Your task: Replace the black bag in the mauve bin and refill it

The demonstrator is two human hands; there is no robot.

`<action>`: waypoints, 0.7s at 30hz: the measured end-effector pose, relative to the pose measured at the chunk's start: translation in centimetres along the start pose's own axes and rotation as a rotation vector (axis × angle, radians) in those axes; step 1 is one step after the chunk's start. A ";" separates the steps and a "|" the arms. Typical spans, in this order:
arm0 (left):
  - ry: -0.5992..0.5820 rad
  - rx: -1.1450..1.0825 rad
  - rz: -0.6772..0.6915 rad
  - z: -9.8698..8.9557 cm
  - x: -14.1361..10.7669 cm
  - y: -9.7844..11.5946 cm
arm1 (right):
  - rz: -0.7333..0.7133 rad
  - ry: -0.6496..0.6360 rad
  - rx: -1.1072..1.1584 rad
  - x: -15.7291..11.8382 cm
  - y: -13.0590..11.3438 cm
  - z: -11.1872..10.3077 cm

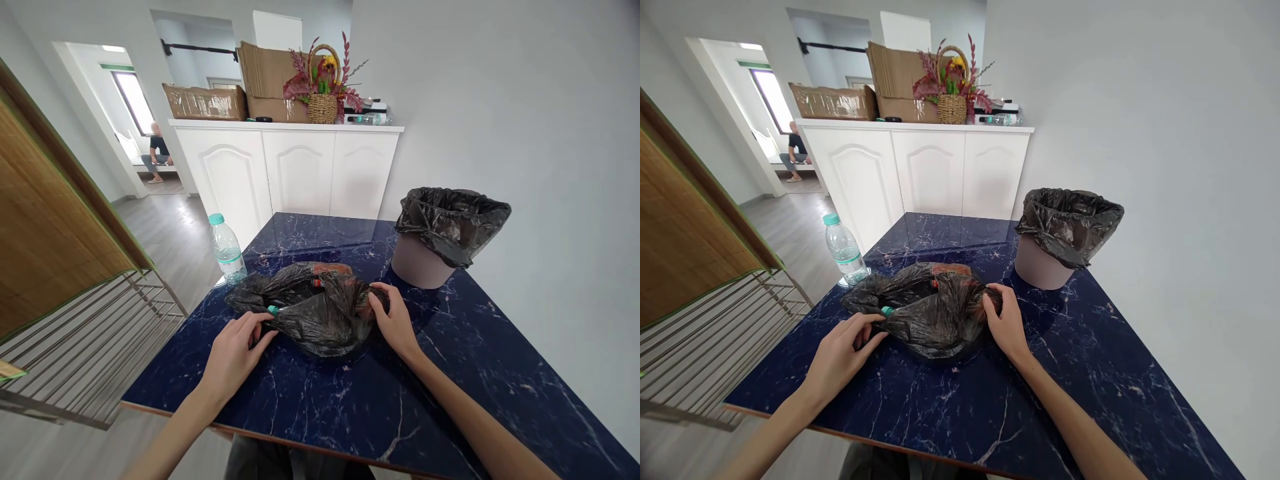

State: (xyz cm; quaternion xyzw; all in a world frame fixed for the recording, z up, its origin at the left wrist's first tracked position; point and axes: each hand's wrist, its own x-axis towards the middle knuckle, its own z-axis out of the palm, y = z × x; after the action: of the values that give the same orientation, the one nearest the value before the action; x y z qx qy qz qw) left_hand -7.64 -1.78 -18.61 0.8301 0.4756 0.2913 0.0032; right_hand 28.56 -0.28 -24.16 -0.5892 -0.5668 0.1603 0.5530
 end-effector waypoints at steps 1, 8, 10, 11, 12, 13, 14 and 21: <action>0.020 0.010 0.033 -0.1 -0.2 0.1 | 0.002 -0.005 -0.003 0.0 0.0 -0.1; -0.133 -0.063 0.129 -1.1 -2.2 1.1 | -0.016 -0.017 -0.005 0.1 0.0 0.0; -0.184 -0.131 0.049 -1.3 -2.1 1.3 | -0.022 -0.012 -0.006 0.1 0.0 0.1; -0.171 -0.154 0.002 -1.3 -1.8 1.3 | -0.025 -0.008 -0.007 0.1 0.1 0.1; -0.122 -0.155 -0.037 -1.3 -1.4 1.3 | -0.027 -0.004 -0.007 0.1 0.1 0.1; -0.052 -0.138 -0.061 -1.3 -0.9 1.3 | -0.028 0.000 -0.007 0.1 0.1 0.1; 0.020 -0.110 -0.059 -1.2 -0.2 1.2 | -0.028 0.002 -0.007 0.1 0.1 0.1; -0.236 -0.033 0.198 -1.1 3.7 -0.9 | -0.024 0.010 -0.007 0.1 0.1 0.1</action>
State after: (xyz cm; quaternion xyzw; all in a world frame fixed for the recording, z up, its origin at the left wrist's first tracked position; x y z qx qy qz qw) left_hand -7.47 1.35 -16.22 0.9011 0.3829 0.1986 0.0440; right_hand 28.57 -0.17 -24.23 -0.5850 -0.5717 0.1486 0.5557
